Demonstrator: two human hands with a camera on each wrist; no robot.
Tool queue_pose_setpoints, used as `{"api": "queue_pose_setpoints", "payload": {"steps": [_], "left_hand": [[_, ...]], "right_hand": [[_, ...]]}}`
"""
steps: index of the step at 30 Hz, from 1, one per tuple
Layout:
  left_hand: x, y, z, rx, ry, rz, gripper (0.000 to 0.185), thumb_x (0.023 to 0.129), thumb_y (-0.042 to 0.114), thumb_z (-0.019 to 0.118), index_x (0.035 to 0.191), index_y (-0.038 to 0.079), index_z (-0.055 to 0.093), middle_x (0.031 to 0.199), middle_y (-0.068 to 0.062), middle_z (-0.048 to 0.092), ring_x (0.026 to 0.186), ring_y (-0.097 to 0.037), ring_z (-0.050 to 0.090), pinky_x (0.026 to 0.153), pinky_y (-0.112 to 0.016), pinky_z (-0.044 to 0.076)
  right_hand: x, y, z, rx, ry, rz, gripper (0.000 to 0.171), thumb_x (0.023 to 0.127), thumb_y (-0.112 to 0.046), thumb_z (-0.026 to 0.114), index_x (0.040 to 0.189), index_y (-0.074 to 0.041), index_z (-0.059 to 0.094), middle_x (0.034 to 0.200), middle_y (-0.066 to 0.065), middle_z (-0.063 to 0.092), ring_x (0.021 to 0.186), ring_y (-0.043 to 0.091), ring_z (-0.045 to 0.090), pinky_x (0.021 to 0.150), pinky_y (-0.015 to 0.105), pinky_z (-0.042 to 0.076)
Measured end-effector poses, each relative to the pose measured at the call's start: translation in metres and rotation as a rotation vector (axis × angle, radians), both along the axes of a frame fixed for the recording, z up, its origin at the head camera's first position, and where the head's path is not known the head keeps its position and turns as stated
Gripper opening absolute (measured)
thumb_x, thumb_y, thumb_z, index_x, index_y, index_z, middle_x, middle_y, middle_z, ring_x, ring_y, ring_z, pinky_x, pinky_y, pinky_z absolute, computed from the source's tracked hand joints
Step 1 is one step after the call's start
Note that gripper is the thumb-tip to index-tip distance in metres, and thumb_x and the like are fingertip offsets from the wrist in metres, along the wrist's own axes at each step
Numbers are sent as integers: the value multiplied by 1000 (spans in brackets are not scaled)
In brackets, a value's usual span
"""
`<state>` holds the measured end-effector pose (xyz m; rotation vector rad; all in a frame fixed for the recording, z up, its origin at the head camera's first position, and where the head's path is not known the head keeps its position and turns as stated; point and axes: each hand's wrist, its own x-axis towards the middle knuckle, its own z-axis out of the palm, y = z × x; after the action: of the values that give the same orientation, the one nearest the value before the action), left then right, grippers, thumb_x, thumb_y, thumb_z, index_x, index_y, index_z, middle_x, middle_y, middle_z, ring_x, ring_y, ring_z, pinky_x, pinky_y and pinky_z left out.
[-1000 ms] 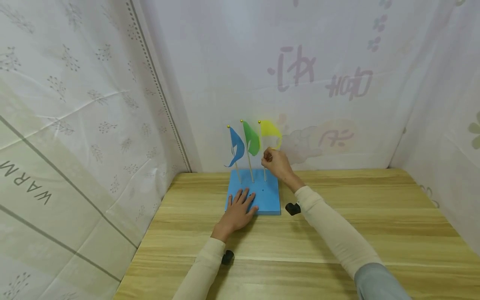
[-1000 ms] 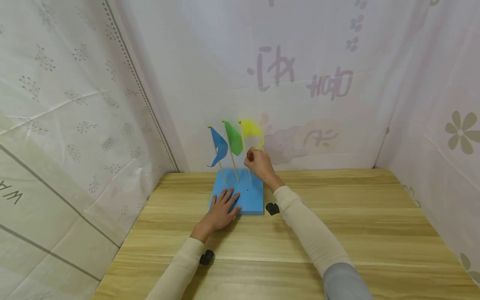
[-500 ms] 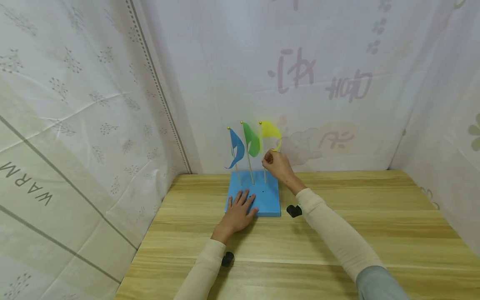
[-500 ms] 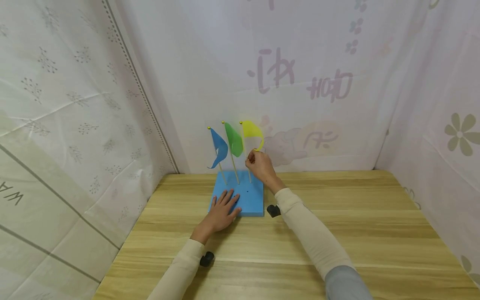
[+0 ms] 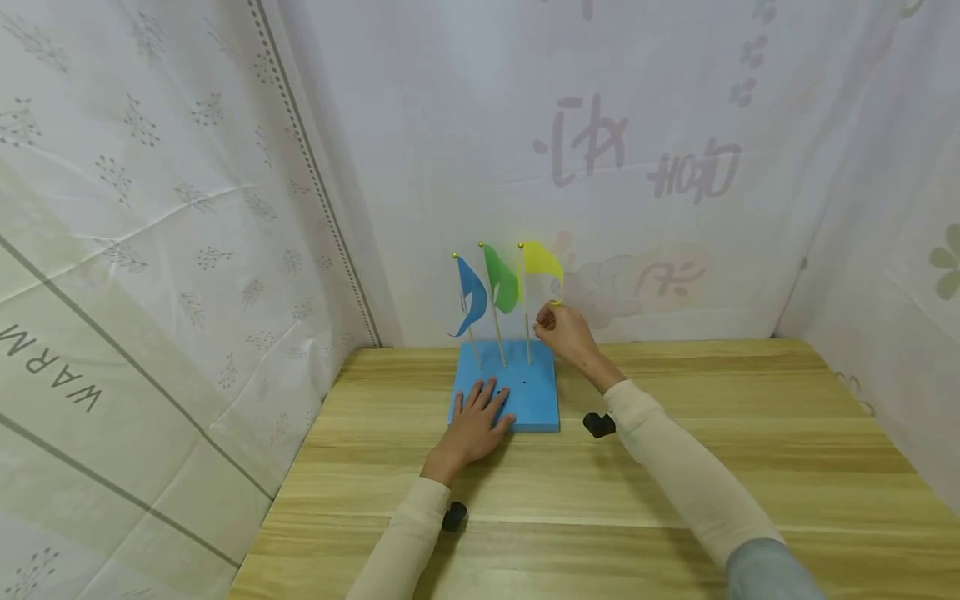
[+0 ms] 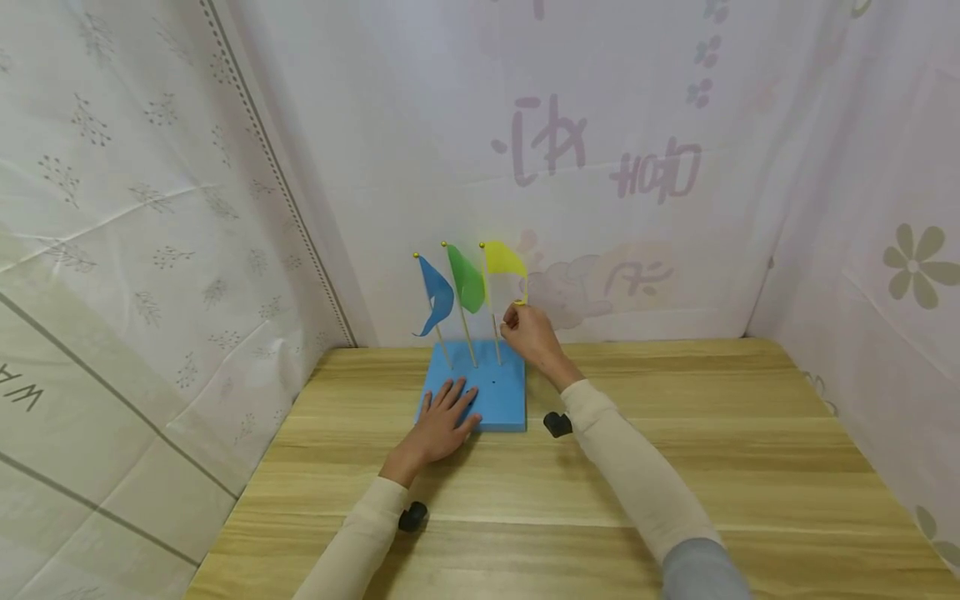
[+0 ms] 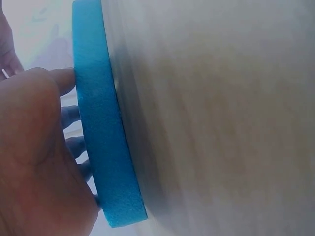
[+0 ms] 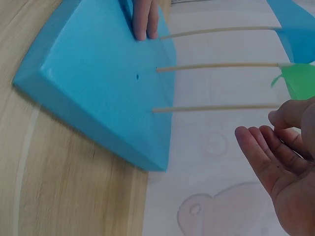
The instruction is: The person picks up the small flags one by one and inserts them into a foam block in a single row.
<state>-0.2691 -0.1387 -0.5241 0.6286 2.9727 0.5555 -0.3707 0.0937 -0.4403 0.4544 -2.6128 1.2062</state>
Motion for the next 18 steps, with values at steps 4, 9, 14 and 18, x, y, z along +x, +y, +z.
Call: {"api": "queue_pose_setpoints", "payload": {"steps": [4,9,14,18], "left_hand": [[-4,-1,0,-28,1,-1,63,114,46,46,169,17,35,179,-13,20,166,-41,16,131,-69,11],[-6,-4,4,-33,-4,-23,62,114,44,48,168,15,37,178,-14,23,165,-40,19,131,-69,15],[-9,-11,9,30,13,-41,59,112,35,56,164,9,43,173,-18,33,162,-41,28,129,-68,23],[-11,-19,14,88,47,-34,57,110,27,62,161,4,47,168,-21,41,158,-42,36,127,-61,34]], "right_hand": [[3,18,-4,15,-18,-7,11,104,-14,68,105,-4,70,103,15,74,97,30,72,86,45,61],[14,52,-14,24,-19,-4,10,105,-13,66,108,-3,69,101,15,74,87,27,74,74,40,61],[27,90,-23,39,1,-32,12,106,-12,64,107,-2,71,96,16,76,79,25,75,67,33,59],[38,123,-33,70,3,-57,17,108,-13,61,111,-1,72,99,20,77,81,28,74,69,39,60]]}}
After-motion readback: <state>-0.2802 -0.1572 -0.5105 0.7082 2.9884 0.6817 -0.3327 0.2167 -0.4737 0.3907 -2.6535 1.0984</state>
